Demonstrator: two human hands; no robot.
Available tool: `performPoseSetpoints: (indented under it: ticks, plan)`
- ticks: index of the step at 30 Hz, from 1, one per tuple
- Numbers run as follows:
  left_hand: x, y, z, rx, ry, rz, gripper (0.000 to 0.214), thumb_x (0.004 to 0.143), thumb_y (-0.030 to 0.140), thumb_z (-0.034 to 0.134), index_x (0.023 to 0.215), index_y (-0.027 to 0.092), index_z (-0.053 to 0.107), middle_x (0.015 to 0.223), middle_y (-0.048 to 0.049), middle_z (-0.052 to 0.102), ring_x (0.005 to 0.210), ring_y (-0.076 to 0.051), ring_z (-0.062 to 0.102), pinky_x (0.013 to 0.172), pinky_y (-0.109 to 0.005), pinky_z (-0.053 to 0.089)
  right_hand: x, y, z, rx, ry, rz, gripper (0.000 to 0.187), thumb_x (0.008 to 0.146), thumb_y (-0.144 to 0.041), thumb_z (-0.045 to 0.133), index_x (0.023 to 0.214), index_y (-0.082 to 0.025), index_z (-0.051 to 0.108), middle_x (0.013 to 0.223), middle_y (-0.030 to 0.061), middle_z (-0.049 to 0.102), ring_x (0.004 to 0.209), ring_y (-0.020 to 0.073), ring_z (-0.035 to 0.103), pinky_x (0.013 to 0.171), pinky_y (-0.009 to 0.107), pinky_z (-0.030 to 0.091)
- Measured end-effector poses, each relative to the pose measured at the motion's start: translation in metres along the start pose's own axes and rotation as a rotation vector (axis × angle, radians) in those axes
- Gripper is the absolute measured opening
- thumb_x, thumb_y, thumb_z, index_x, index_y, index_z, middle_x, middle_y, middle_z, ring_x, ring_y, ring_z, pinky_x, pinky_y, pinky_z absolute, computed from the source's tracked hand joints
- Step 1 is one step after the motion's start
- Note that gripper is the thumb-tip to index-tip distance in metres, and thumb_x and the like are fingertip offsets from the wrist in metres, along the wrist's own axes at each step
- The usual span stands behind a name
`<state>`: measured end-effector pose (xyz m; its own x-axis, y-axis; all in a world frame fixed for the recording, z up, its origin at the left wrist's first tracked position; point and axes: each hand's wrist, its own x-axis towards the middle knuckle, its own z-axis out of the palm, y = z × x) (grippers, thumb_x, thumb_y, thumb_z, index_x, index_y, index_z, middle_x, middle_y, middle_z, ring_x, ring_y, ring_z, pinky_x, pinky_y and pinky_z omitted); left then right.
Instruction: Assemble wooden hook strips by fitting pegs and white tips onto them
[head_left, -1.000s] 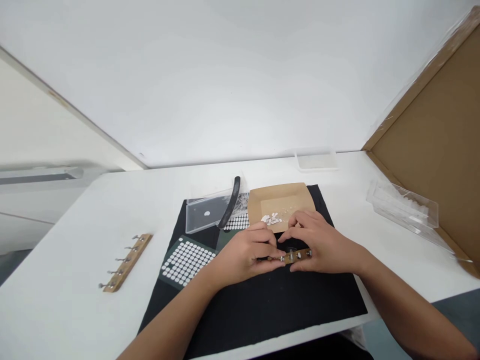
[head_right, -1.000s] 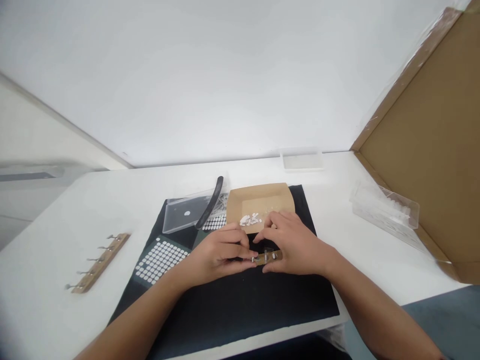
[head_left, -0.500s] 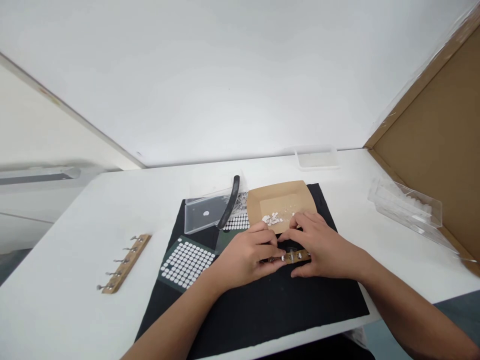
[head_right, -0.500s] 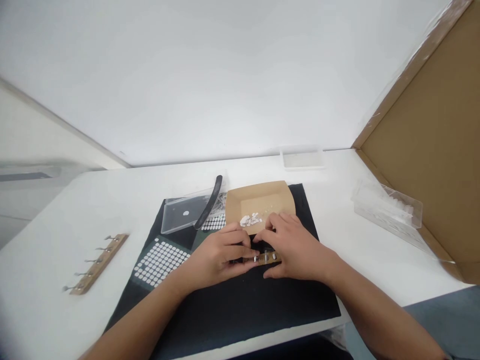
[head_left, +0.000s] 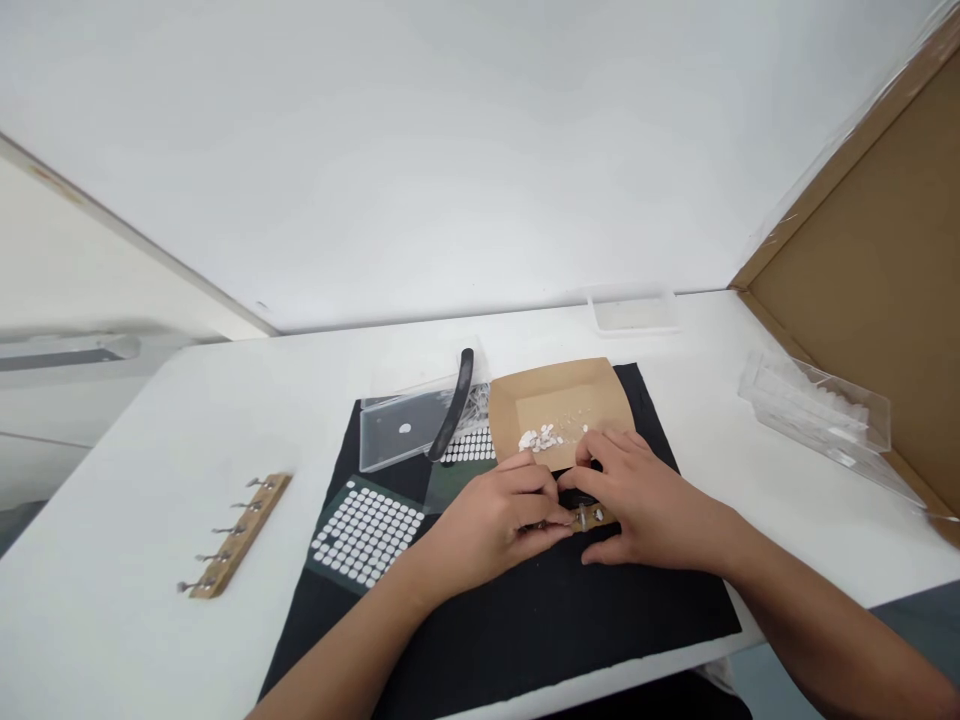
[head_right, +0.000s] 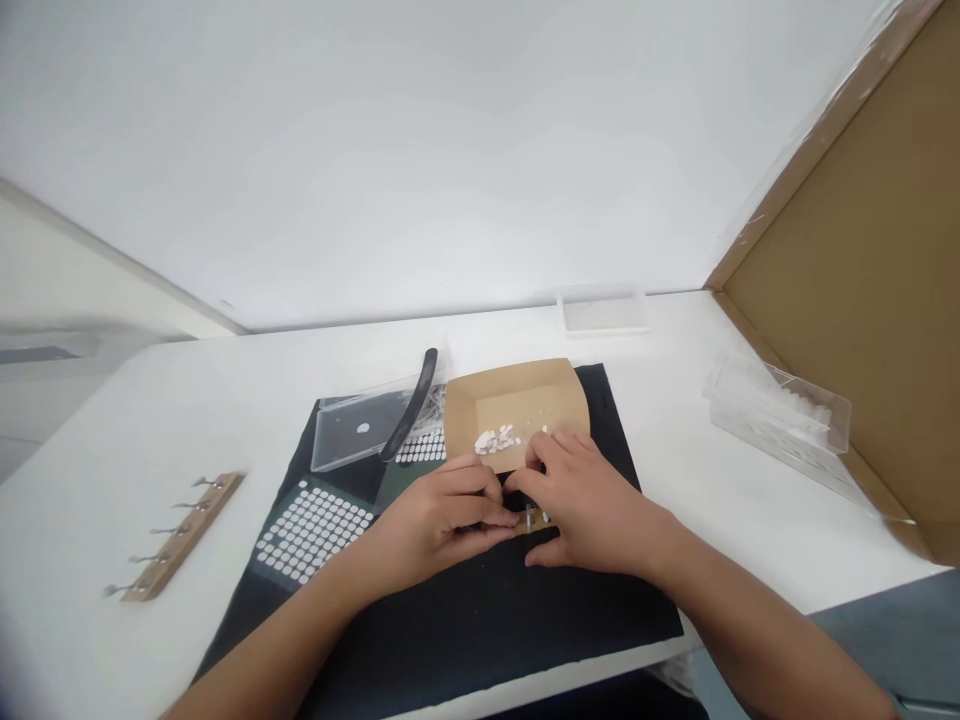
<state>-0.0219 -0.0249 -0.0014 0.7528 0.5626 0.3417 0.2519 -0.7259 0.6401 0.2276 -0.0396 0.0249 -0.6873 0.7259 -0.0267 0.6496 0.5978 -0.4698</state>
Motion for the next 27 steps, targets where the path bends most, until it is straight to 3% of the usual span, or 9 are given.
performPoseSetpoints:
  ticks: [5,23,27]
  plan:
    - [0.000,0.002,-0.001,0.043,-0.058,-0.012,0.011,0.105,0.025,0.068,0.102,0.020,0.078,0.094,-0.0046,0.073,0.089,-0.018,0.066,0.079,-0.032,0.054,0.001,-0.002,-0.001,-0.007,-0.020,0.008,0.054,0.076,-0.040,0.097,0.116,-0.023,0.065,0.119,0.0075,0.055,0.110,0.0292,0.053,0.099,0.046,0.045]
    - [0.000,0.008,-0.004,0.143,-0.080,-0.027,0.013,0.096,0.029,0.078,0.097,0.018,0.071,0.094,-0.0046,0.069,0.090,-0.022,0.061,0.079,-0.034,0.053,0.001,0.000,0.001,-0.019,-0.041,-0.032,0.046,0.079,-0.034,0.095,0.111,-0.020,0.066,0.117,0.0080,0.058,0.110,0.0291,0.054,0.099,0.046,0.045]
    - [0.001,0.012,-0.005,0.129,-0.093,-0.046,0.005,0.099,0.019,0.068,0.093,0.019,0.068,0.090,-0.0040,0.067,0.088,-0.021,0.059,0.078,-0.033,0.053,0.001,-0.002,-0.001,-0.041,-0.048,-0.017,0.038,0.079,-0.034,0.095,0.101,-0.020,0.067,0.113,0.0073,0.060,0.107,0.0284,0.055,0.095,0.044,0.044]
